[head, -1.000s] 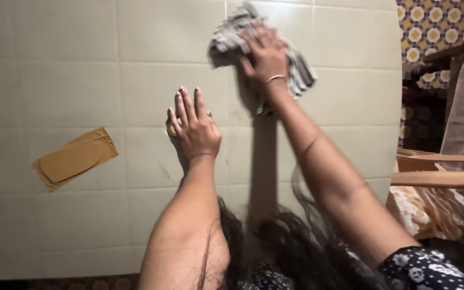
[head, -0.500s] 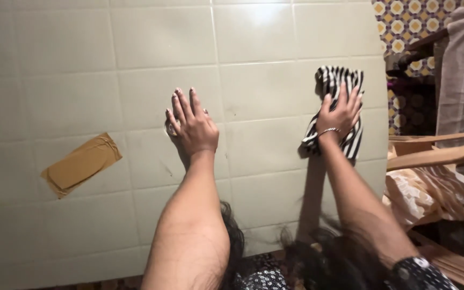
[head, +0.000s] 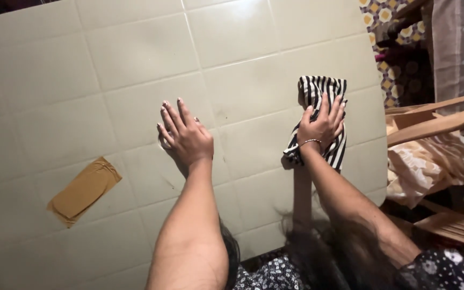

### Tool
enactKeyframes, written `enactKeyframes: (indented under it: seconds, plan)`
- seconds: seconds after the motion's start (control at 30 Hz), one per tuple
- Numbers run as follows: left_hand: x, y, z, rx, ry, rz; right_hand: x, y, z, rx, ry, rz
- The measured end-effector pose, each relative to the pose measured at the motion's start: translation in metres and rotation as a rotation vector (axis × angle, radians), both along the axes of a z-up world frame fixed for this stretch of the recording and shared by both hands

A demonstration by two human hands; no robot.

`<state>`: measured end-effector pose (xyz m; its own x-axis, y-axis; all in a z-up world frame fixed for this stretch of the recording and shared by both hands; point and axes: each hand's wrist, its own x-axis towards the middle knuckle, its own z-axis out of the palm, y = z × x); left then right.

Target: The person wipes a white tiled table surface with a black and white striped cloth, then folds the cloth and continues wiping. The table has a central hole and a small brown paper packet on it.

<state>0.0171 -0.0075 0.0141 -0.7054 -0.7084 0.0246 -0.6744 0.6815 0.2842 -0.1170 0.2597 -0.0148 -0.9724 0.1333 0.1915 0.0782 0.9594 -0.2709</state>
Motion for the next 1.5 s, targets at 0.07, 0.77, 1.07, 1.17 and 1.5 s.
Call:
enactKeyframes:
  seconds: [0.07,0.77,1.07,1.17,1.5]
  plan:
    - [0.0,0.0,-0.005,-0.005,0.019,0.004,0.0,0.0,0.001,0.006,0.006,0.005]
    - [-0.002,0.001,0.002,-0.008,-0.023,-0.01,0.006,-0.004,0.012,0.013,-0.019,0.007]
    - [-0.004,0.001,0.006,-0.007,-0.03,-0.024,0.006,-0.007,0.016,0.007,-0.027,0.004]
    - [-0.003,0.001,0.002,-0.013,-0.029,-0.017,0.006,-0.009,0.015,0.007,-0.034,-0.001]
    - [-0.002,0.0,0.003,0.003,-0.059,-0.017,0.006,-0.007,0.015,0.02,-0.081,0.001]
